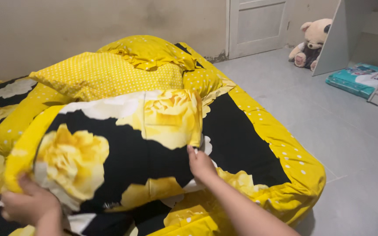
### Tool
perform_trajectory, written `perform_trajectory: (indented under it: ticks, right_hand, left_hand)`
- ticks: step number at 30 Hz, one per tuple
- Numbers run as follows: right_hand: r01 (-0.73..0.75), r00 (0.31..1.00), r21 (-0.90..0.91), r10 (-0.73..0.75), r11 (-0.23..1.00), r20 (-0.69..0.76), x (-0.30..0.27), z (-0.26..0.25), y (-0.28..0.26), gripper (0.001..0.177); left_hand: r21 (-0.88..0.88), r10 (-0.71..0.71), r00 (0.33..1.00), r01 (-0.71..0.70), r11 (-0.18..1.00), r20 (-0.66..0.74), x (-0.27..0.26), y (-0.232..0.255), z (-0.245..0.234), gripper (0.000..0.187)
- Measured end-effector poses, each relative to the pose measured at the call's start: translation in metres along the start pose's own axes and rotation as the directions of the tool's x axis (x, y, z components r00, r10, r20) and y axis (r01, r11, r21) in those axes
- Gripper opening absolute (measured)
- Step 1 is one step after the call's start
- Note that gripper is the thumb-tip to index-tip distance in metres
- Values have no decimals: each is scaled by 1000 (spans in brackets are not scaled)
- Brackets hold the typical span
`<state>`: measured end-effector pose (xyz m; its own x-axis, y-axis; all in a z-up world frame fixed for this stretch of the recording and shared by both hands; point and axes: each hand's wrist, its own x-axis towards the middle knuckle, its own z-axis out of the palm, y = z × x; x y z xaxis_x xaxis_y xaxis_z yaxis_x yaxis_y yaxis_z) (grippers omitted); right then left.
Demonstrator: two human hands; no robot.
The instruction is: The person straightens and arranges yellow and black floral bedding and multiple yellow polka-dotted pillows on a bed. They smooth the duvet, reposition and fluff the pillows, and align the bedding edges to tidy the bed surface.
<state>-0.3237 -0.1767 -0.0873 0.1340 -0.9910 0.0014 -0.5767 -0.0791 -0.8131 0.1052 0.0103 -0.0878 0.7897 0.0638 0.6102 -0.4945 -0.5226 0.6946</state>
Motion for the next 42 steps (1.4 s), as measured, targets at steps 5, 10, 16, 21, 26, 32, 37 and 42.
perform_trajectory:
  ticks: [5,10,16,21,26,32,37,42]
  right_hand:
    - [24,999,-24,-25,999,-31,-16,14,22,75]
    - [42,996,-39,-46,998,-82,-15,-3,9,69]
    - [283,858,-153,-321,947,-401,-9,-33,-72,74]
    - [380,867,-294,-449,877,-218,-5,-35,-155,68]
    - [320,946,-479,-299,817,122,-17,-17,-171,78]
    - [339,940,-495,-305,800,151,-27,9,-133,82]
    - [361,931,-467,-340,807,133,-20,14,-126,81]
    - [335,942,-510,-283,792,181,-17,2,-149,86]
  left_hand:
    - [290,-301,828,177,941,473,-10,-24,-18,75]
    - [346,-459,774,327,879,437,17,30,-56,71]
    - [47,93,916,-121,992,391,12,168,-102,77]
    - [15,370,800,-427,904,472,-31,246,-85,75]
    - [98,362,639,-567,818,679,-72,246,-44,78]
    - [134,331,789,-457,879,518,-137,168,-12,80]
    - [114,354,790,-465,878,500,-140,160,-6,79]
    - [160,285,752,-458,874,595,-117,191,-23,82]
